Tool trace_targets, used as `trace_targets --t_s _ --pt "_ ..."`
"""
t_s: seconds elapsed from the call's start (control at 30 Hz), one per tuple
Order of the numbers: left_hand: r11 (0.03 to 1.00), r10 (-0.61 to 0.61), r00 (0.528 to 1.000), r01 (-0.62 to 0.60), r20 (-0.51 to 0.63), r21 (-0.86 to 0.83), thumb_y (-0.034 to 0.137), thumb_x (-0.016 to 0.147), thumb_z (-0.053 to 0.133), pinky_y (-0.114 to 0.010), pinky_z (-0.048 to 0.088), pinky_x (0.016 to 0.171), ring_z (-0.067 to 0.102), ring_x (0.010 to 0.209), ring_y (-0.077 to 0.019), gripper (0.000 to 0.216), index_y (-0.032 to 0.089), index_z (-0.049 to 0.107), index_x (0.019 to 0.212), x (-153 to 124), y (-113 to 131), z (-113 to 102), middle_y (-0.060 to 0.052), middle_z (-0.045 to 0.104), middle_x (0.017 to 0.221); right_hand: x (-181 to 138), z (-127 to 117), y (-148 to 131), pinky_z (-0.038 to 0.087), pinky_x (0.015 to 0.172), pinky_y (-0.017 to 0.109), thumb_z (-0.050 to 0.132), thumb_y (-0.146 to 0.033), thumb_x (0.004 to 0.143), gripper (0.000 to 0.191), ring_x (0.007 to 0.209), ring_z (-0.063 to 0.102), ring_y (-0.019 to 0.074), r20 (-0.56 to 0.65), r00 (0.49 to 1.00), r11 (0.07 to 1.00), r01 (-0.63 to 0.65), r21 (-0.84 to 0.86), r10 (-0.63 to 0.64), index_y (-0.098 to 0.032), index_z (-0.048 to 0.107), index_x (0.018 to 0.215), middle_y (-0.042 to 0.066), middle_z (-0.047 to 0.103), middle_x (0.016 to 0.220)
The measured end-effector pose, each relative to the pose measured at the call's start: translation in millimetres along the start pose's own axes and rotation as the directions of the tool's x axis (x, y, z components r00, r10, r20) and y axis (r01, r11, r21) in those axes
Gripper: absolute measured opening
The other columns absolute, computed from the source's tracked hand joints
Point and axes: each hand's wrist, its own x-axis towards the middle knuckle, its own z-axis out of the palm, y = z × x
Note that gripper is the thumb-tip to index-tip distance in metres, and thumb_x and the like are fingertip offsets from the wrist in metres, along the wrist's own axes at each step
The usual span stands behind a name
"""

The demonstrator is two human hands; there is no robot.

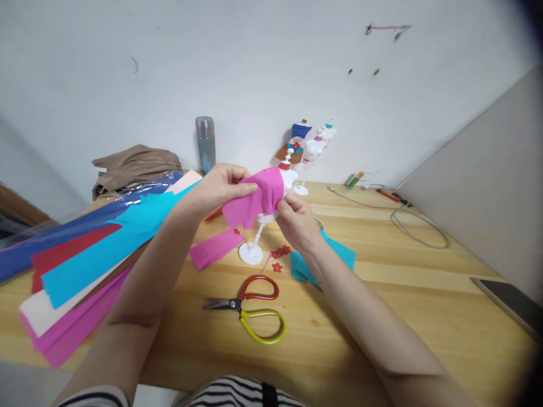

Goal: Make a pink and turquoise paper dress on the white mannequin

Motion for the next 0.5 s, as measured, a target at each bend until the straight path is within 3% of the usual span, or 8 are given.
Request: trace_targets --t_s 0.3,0.5 --pt "1.0 -0.011 0.999 0.01 0.053 0.016 0.033 0.075 0.078 -0.023 0.035 0.049 0.046 0.052 -0.0087 0.023 0.015 0.065 0.068 -2 3 -4 0.002 0.054 0.059 1 -5 3 0.058 0.085 0.042 0.082 -0.067 0.07 0.043 0.098 0.072 0.0253 0.001 1.0 0.998 0.023 -0.063 -0.023 -0.028 0.078 0.088 0.002 0.079 0.09" --pt "0.997 0.004 0.997 0.002 0.083 -0.076 0.034 0.072 0.082 -0.023 0.043 0.058 0.057 0.06 -0.0108 0.024 0.014 0.071 0.076 4 -8 -4 0.0 0.064 0.067 0 -5 4 0.057 0.086 0.041 0.083 -0.066 0.07 0.041 0.098 0.072 0.0248 -0.002 1.0 0.999 0.009 -0.049 -0.01 -0.029 0.079 0.088 0.001 0.08 0.091"
